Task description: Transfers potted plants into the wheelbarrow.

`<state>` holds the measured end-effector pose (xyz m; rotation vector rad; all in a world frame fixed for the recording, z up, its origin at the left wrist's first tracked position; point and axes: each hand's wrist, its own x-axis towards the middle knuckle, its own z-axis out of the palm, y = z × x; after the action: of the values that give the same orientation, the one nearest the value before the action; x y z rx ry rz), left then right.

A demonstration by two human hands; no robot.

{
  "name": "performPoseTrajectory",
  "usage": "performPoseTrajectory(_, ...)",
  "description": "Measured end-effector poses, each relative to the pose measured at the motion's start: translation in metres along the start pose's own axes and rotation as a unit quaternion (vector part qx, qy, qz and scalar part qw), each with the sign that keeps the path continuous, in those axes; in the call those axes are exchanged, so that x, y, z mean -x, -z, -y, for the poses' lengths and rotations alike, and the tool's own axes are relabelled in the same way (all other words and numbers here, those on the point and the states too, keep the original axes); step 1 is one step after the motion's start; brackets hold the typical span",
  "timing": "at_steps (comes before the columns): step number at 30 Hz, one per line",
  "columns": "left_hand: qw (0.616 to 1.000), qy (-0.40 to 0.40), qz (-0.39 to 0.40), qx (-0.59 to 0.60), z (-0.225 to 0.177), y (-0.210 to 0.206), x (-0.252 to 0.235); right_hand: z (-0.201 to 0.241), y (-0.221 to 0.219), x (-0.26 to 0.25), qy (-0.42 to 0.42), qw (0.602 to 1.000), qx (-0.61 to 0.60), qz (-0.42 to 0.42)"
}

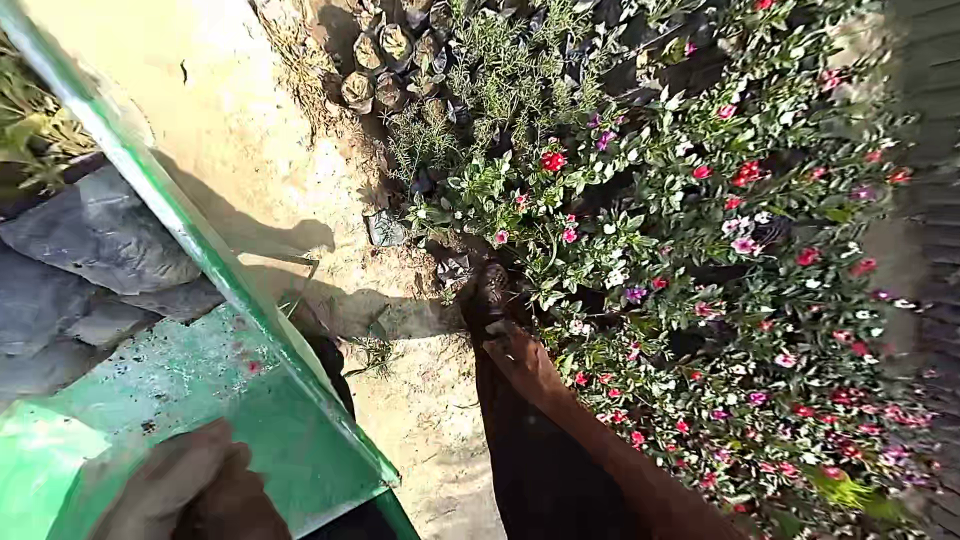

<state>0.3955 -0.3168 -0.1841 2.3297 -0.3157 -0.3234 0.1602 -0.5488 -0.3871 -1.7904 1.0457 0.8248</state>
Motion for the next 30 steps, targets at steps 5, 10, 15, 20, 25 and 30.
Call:
performPoseTrajectory(5,0.89,0.374,0.151,0.213,0.033,-0.305,0.046,-0.042,-0.017,-0.135,-0.083,0.994,-0.073,0.021)
performPoseTrajectory(10,0.891,0.407,0.186,0.079,0.212,-0.491,-0.045,-0.043,-0.033,-0.311,-0.077,0.994,-0.066,0.049)
performPoseTrajectory(15,0.902,0.344,0.238,-0.108,0.274,-0.544,-0.105,-0.06,-0.073,-0.395,-0.045,0.987,-0.152,-0.027)
performPoseTrajectory(20,0.91,0.361,0.172,-0.108,0.273,-0.549,-0.098,-0.062,-0.081,-0.403,-0.02,0.984,-0.165,-0.066)
performPoseTrajectory(25,0.925,0.339,0.114,-0.13,0.207,-0.518,-0.064,-0.038,-0.055,-0.346,-0.068,0.988,-0.084,-0.112)
performPoseTrajectory(30,0.924,0.363,0.119,-0.006,0.084,-0.379,0.042,-0.05,-0.005,-0.139,-0.07,0.98,-0.129,-0.134)
